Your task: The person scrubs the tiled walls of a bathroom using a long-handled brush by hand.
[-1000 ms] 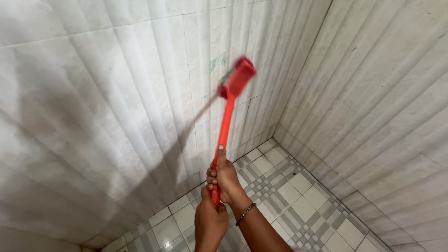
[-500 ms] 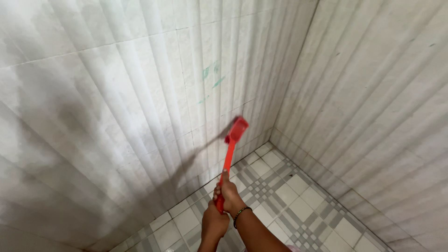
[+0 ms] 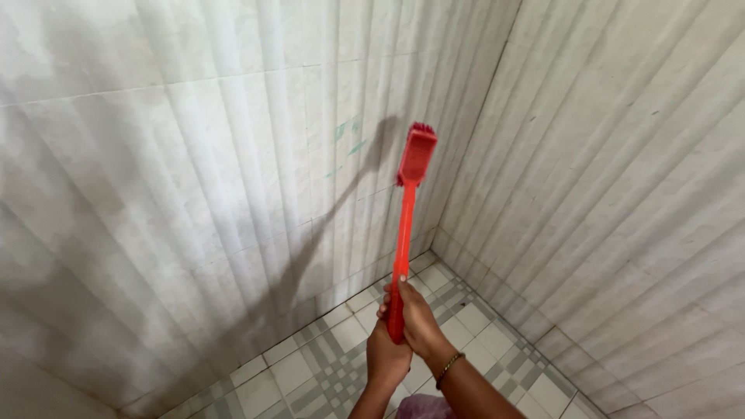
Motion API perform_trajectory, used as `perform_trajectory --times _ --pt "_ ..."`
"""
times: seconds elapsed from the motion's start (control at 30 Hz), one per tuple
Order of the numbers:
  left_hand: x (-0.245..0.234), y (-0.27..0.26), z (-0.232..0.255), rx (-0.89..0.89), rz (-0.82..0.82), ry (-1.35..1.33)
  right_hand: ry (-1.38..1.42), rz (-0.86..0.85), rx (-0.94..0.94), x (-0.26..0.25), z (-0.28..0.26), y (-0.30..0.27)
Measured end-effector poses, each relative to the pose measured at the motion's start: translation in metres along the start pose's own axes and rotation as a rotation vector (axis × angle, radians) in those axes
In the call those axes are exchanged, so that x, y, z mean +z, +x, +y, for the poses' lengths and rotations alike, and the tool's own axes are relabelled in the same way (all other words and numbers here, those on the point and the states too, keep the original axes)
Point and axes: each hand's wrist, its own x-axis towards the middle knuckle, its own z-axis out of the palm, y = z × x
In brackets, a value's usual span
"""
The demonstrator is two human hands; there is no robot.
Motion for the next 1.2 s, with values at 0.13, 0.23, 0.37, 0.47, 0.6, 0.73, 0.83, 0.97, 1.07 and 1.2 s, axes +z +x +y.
perform_trajectory --times 0.13,0.23,0.37,0.47,0.6,0.73,0.83,0.97,1.07,1.2 --pt "0.017 0.008 -0.017 0.199 0.091 0.055 0.081 0.054 0.02 -0.015 0.005 0.002" --pt "0.025 0.014 -0.017 0.147 0.123 0.05 0.063 0.008 -0.012 -0.018 0.0 0.007" --pt "0.032 0.027 -0.008 0.154 0.244 0.064 -0.455 -0.169 0.062 -0.016 -0.019 -0.003" --pt "0.046 0.031 -0.014 0.337 0.273 -0.007 -0.497 -0.334 0.062 -0.023 -0.035 -0.013" --pt "0.06 0.037 -0.019 0.239 0.006 0.089 -0.542 -0.292 0.009 -0.043 -0.056 -0.012" --pt "0.066 0.028 -0.01 0.42 -0.054 0.211 -0.56 -0.262 0.023 -0.073 -0.062 -0.01" --pt "0.065 0.015 -0.009 0.362 -0.213 0.169 -0.485 -0.216 -0.098 -0.088 -0.062 -0.004" --pt "0.053 0.029 -0.019 0.43 0.142 0.172 -0.564 0.015 -0.096 -0.082 -0.06 -0.012" --pt "0.031 0.045 -0.013 0.474 0.32 0.092 -0.645 0.008 -0.152 -0.06 -0.057 -0.034" --pt "-0.004 0.045 0.024 0.127 0.276 -0.441 -0.729 -0.215 -0.121 -0.028 -0.048 -0.069"
